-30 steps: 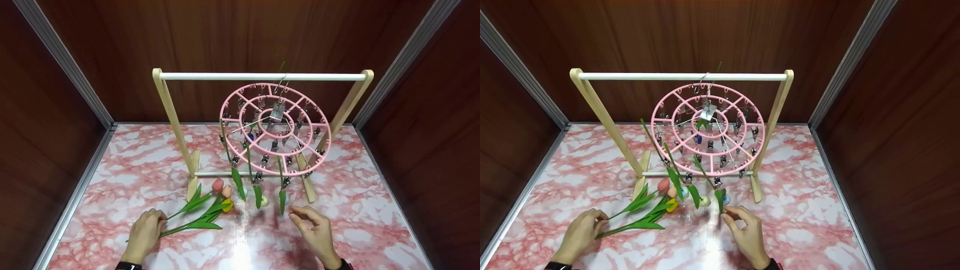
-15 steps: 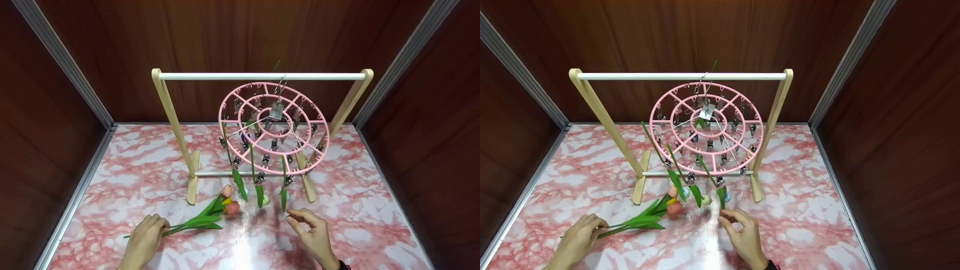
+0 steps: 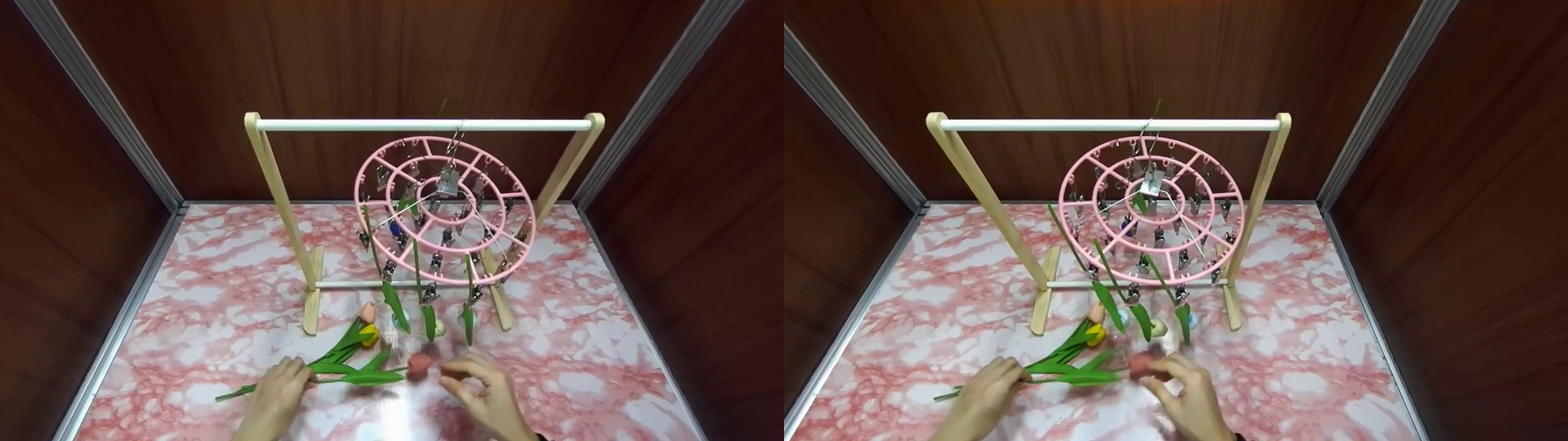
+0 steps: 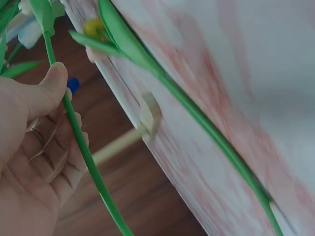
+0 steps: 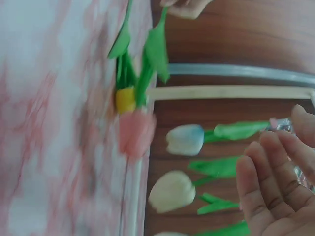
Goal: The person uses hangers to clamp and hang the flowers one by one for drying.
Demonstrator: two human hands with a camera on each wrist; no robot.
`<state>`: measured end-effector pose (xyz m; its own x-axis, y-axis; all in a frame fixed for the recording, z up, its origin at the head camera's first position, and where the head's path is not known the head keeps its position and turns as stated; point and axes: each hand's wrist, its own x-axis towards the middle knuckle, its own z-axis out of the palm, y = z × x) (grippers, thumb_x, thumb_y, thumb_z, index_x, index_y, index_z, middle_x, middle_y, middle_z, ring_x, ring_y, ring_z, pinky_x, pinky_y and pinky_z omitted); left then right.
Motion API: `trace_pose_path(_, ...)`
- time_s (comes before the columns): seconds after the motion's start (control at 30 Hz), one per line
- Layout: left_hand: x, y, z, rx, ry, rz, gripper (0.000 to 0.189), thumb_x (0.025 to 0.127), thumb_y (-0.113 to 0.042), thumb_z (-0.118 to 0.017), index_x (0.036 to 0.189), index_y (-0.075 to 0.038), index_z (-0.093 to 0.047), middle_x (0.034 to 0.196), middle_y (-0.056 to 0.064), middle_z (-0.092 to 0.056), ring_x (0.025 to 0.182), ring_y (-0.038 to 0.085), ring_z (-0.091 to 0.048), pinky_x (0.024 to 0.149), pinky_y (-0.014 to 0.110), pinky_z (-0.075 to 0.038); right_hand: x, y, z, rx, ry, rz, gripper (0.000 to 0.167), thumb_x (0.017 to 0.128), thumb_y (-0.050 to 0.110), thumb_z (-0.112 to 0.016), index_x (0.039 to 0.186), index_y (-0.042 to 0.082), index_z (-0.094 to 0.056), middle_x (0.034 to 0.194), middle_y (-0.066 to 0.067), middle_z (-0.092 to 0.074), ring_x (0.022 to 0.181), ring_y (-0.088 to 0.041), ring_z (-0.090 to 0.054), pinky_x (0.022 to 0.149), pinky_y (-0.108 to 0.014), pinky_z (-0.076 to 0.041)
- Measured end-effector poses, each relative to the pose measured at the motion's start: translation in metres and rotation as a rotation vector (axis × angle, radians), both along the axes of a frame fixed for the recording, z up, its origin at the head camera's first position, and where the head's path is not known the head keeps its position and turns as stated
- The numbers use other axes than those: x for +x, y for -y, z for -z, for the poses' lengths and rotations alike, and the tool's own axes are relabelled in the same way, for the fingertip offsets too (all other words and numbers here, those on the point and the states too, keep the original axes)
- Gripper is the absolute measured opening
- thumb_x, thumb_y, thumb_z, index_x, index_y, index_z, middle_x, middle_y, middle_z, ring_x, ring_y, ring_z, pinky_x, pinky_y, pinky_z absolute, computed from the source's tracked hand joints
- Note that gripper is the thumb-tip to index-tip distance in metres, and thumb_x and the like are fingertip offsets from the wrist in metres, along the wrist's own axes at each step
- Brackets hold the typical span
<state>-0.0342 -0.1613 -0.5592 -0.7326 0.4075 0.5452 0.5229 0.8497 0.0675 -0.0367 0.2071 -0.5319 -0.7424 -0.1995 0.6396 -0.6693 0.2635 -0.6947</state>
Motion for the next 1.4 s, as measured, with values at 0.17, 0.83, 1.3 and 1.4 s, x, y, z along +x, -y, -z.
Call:
trace_pose_path(0.17,-0.005,-0.022,0.007,-0.007,-0.082,0.063,0.019,0.074,-0.016,-0.086,0.082,-0.018,-0.068,0.085,-0.005,-0.064,0.081,0.016,-0.064,0.071,0.029,-0.059,0.001,0.011,-0.002,0.072,-0.044,-0.008,0.032,0.079,-0.007,-0.085,0.106,0.009,-0.078,0.095,-0.009,-0.078,0.081,-0.013,-0.074,0.073,-0.017,-0.063)
trace_pose_path(0.83,-0.016,-0.094,-0.007,-0.01,-0.15,0.165,0.023,0.077,-0.022,-0.086,0.081,-0.02,-0.064,0.085,-0.008,-0.061,0.085,0.011,-0.059,0.072,0.024,-0.048,-0.002,0.034,-0.004,0.449,-0.191,0.168,0.032,0.07,0.012,-0.096,0.097,0.015,-0.08,0.092,0.005,-0.07,0.08,-0.009,-0.067,0.071,-0.016,-0.055)
trace_pose_path(1.3,-0.014,-0.119,-0.018,-0.011,-0.162,0.169,0.022,0.079,-0.024,-0.083,0.081,-0.018,-0.062,0.085,-0.007,-0.059,0.084,0.012,-0.059,0.073,0.025,-0.05,-0.004,0.046,0.0,0.628,-0.273,0.179,0.027,0.069,0.011,-0.096,0.087,0.017,-0.077,0.085,0.007,-0.066,0.077,-0.009,-0.063,0.068,-0.02,-0.052)
trace_pose_path(1.4,-0.013,-0.12,-0.02,-0.013,-0.149,0.172,0.021,0.082,-0.025,-0.081,0.082,-0.018,-0.062,0.085,-0.006,-0.059,0.084,0.012,-0.059,0.072,0.025,-0.049,-0.004,0.047,0.0,0.639,-0.258,0.179,0.026,0.068,0.009,-0.095,0.084,0.018,-0.076,0.083,0.008,-0.065,0.075,-0.008,-0.062,0.064,-0.019,-0.051)
